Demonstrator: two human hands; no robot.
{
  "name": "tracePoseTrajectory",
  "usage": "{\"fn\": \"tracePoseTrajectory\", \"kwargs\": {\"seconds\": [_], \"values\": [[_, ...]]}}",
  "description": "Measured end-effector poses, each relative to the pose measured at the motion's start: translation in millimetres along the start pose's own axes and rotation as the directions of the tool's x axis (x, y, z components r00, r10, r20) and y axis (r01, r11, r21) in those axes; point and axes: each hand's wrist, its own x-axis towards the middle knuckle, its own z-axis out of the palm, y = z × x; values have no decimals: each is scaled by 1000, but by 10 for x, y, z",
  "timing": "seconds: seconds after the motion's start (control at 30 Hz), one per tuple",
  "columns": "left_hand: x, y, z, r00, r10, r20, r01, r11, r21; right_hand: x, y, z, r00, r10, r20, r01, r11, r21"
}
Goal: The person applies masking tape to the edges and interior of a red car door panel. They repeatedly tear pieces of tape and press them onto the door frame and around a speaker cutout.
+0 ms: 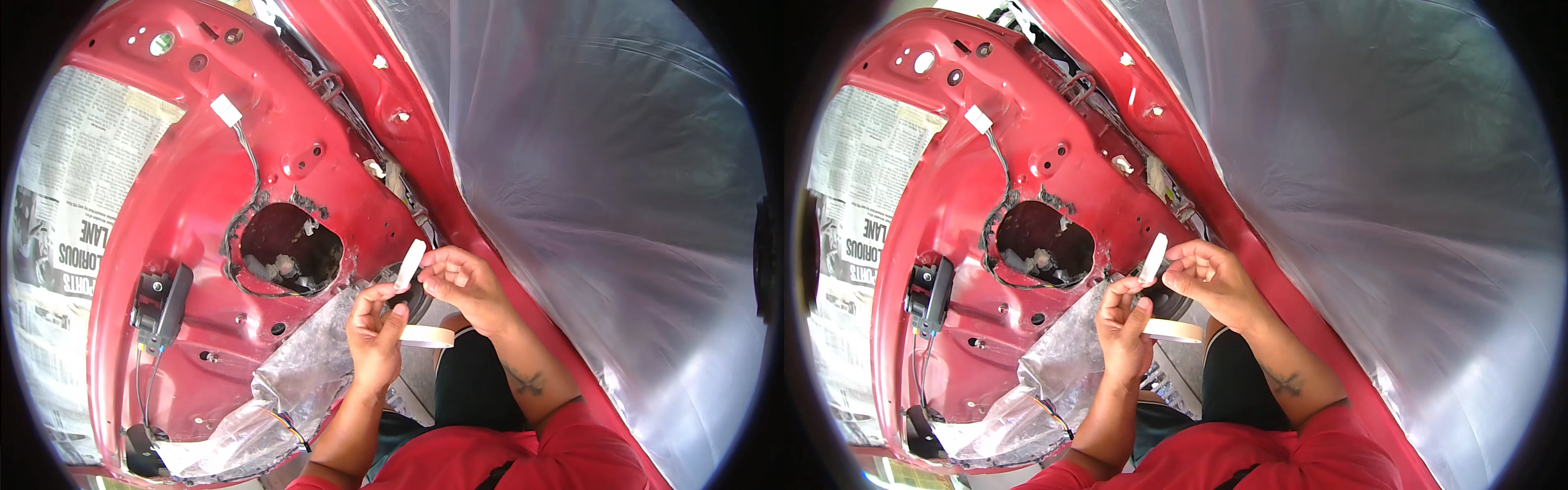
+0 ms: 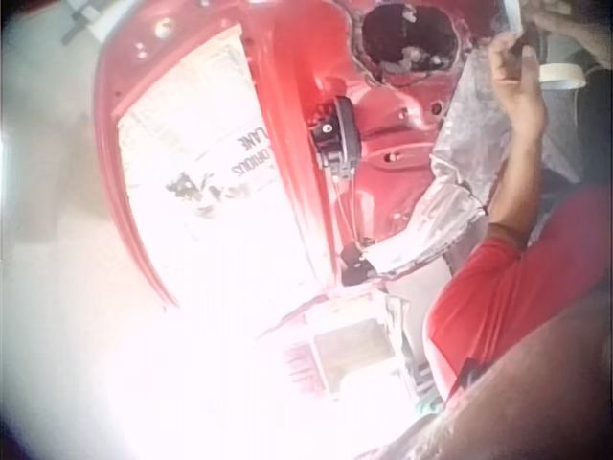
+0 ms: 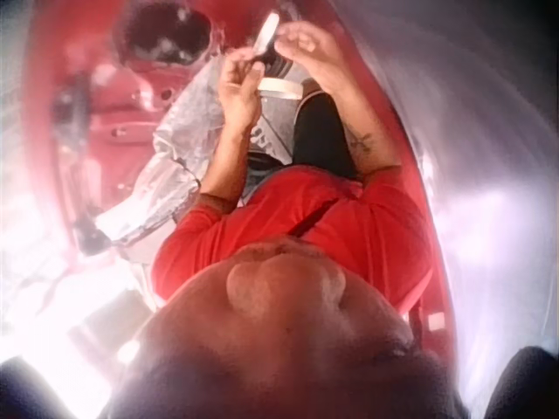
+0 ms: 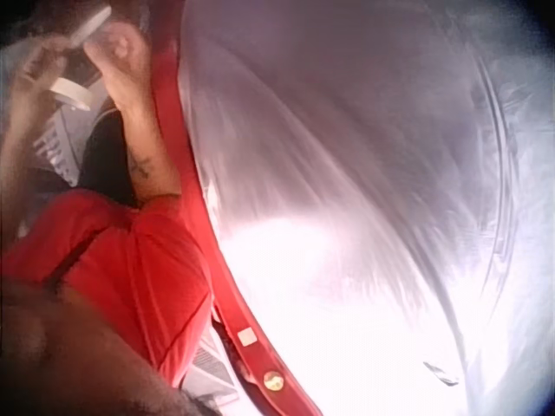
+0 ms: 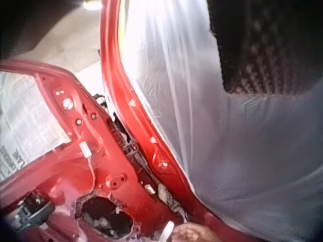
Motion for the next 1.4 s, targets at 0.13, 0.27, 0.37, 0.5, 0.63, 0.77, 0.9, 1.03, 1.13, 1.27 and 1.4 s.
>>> {"fn": "tracePoseTrajectory", "kwargs": {"seconds": [0.13,0.27,0.37,0.5,0.63,0.77,0.9,1.03,1.13,1.27,1.4], "values": [[-35,-1,22,998,-37,60,36,999,14,105,-49,-58,994,-113,14,113,974,-195],[-37,20,48,998,-50,38,47,996,80,250,-93,-33,977,-207,-42,181,923,-338],[-44,-8,67,1000,-30,-3,31,994,106,559,-188,28,937,-272,-220,230,953,-197],[-133,-45,17,996,-84,-22,86,987,137,1334,-126,-197,834,-531,-149,313,679,-664],[-265,-51,-107,992,-129,-11,129,979,159,1714,-78,-223,911,-409,49,208,354,-912],[-336,-89,-178,992,-128,5,126,979,162,1876,20,-206,912,-371,175,232,117,-966],[-380,-100,-239,992,-127,11,124,977,174,1930,63,-188,918,-351,183,207,33,-978],[-391,-92,-285,992,-121,21,115,974,197,1926,51,-245,912,-350,216,221,-25,-975],[-377,-100,-293,991,-129,18,123,972,202,1964,59,-250,904,-352,241,239,-51,-970],[-381,-97,-268,990,-135,31,125,968,219,1956,70,-230,898,-362,251,248,-56,-967],[-370,-90,-252,990,-134,50,120,969,216,1943,53,-226,900,-357,252,236,-89,-968]]}}
